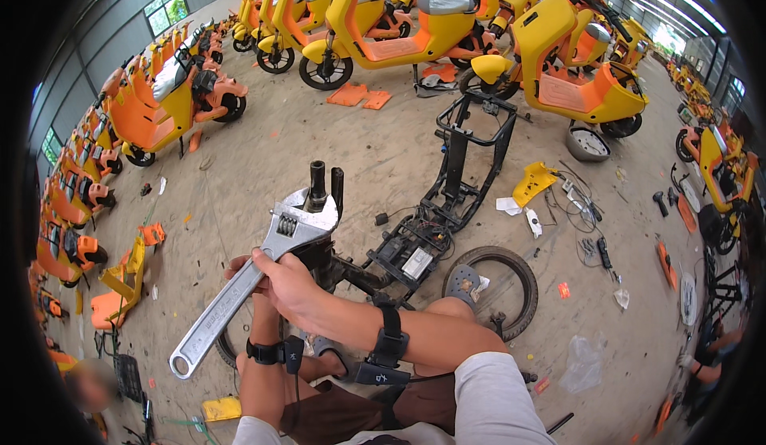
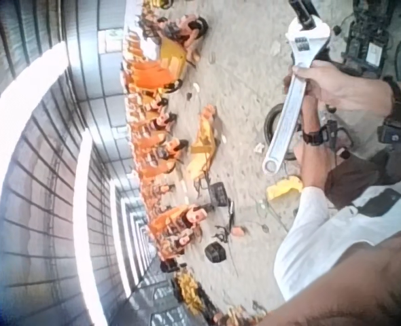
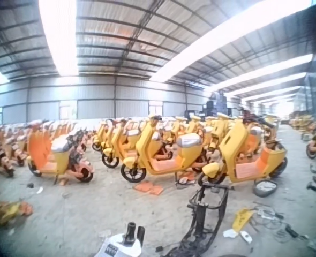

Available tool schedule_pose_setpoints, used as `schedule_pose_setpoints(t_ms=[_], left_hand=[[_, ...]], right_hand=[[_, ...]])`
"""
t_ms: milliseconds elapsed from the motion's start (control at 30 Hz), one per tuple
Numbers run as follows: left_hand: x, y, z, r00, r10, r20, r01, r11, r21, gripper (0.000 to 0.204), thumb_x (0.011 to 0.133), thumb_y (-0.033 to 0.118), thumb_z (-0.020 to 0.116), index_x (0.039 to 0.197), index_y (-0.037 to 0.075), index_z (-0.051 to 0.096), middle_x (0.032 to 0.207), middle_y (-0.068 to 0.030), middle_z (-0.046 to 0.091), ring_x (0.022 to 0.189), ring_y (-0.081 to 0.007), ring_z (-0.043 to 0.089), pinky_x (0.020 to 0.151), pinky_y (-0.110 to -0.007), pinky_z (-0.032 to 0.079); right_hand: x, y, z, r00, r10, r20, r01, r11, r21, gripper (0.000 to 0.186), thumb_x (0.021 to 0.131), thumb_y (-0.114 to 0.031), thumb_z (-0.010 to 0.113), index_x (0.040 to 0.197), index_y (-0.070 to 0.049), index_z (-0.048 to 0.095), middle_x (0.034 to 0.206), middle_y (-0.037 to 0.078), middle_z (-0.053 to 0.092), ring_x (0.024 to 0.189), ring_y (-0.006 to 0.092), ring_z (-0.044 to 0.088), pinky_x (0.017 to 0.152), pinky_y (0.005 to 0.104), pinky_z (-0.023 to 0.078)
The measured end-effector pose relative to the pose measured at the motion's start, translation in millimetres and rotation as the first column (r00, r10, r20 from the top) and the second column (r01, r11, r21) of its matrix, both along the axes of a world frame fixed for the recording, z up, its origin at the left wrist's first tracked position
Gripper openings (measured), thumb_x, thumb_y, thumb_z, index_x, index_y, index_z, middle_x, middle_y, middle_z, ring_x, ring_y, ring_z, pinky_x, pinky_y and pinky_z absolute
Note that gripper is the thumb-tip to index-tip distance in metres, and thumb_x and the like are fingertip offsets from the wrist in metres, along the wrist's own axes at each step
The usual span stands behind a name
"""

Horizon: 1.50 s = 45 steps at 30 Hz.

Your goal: The person uses a large adjustable wrench to adjust and tighten components on a motorcycle's front fork assembly while holding the metal tubes by hand.

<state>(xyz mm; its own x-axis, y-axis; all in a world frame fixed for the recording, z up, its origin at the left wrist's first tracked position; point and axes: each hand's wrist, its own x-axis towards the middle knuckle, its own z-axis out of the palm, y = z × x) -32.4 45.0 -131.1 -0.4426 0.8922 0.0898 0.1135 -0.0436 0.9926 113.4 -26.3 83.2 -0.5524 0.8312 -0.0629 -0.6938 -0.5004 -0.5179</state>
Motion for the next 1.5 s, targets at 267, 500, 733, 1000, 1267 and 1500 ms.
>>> schedule_pose_setpoints(t_ms=[267,500,733,1000,1267,1500], left_hand=[[37,-47,132,0.967,-0.252,-0.039,0.253,0.966,0.054,0.042,0.090,0.025,0.064,0.116,-0.007,0.056,0.095,-0.0087,0.065,0.086,-0.0115,0.058,0.076,-0.025,0.048],[37,-48,138,0.960,-0.259,-0.102,0.266,0.962,0.060,0.045,0.090,0.030,0.064,0.115,-0.006,0.057,0.097,-0.0084,0.064,0.088,-0.0111,0.057,0.078,-0.025,0.047],[35,-46,136,0.962,-0.256,-0.090,0.264,0.961,0.087,0.046,0.089,0.030,0.065,0.116,-0.006,0.057,0.098,-0.0082,0.064,0.089,-0.0115,0.057,0.081,-0.025,0.046],[37,-46,134,0.968,-0.240,-0.070,0.246,0.965,0.095,0.048,0.089,0.030,0.066,0.117,-0.007,0.056,0.099,-0.0087,0.064,0.090,-0.0122,0.058,0.082,-0.026,0.046],[33,-47,136,0.951,-0.273,-0.147,0.282,0.958,0.046,0.047,0.091,0.034,0.062,0.114,-0.006,0.058,0.101,-0.0066,0.064,0.091,-0.0116,0.055,0.083,-0.026,0.043],[35,-48,138,0.966,-0.234,-0.112,0.238,0.971,0.018,0.051,0.090,0.035,0.063,0.117,-0.008,0.056,0.101,-0.0075,0.063,0.091,-0.0125,0.055,0.082,-0.026,0.044]], right_hand=[[69,-25,-22,0.981,0.110,0.160,-0.105,0.994,-0.040,0.022,0.097,-0.018,0.048,0.111,-0.003,0.047,0.096,0.019,0.062,0.085,0.0316,0.064,0.080,0.0418,0.051],[136,-18,-22,0.881,0.251,0.401,-0.291,0.956,0.042,0.028,0.093,-0.022,0.056,0.109,-0.001,0.047,0.083,0.020,0.064,0.073,0.0314,0.066,0.068,0.0404,0.053],[151,-2,-22,0.822,0.291,0.490,-0.315,0.948,-0.035,0.030,0.091,-0.026,0.059,0.105,-0.002,0.049,0.076,0.016,0.063,0.062,0.0239,0.064,0.055,0.0326,0.052],[160,7,-28,0.828,0.318,0.461,-0.361,0.932,0.005,0.028,0.093,-0.024,0.056,0.105,0.000,0.047,0.075,0.015,0.063,0.061,0.0245,0.063,0.055,0.0335,0.051],[156,12,-27,0.847,0.236,0.477,-0.288,0.957,0.037,0.026,0.093,-0.022,0.055,0.103,0.001,0.047,0.070,0.017,0.061,0.057,0.0261,0.061,0.053,0.0343,0.049],[159,20,-22,0.816,0.311,0.487,-0.343,0.939,-0.026,0.027,0.093,-0.024,0.055,0.103,0.000,0.047,0.069,0.017,0.060,0.057,0.0262,0.061,0.055,0.0354,0.049]])
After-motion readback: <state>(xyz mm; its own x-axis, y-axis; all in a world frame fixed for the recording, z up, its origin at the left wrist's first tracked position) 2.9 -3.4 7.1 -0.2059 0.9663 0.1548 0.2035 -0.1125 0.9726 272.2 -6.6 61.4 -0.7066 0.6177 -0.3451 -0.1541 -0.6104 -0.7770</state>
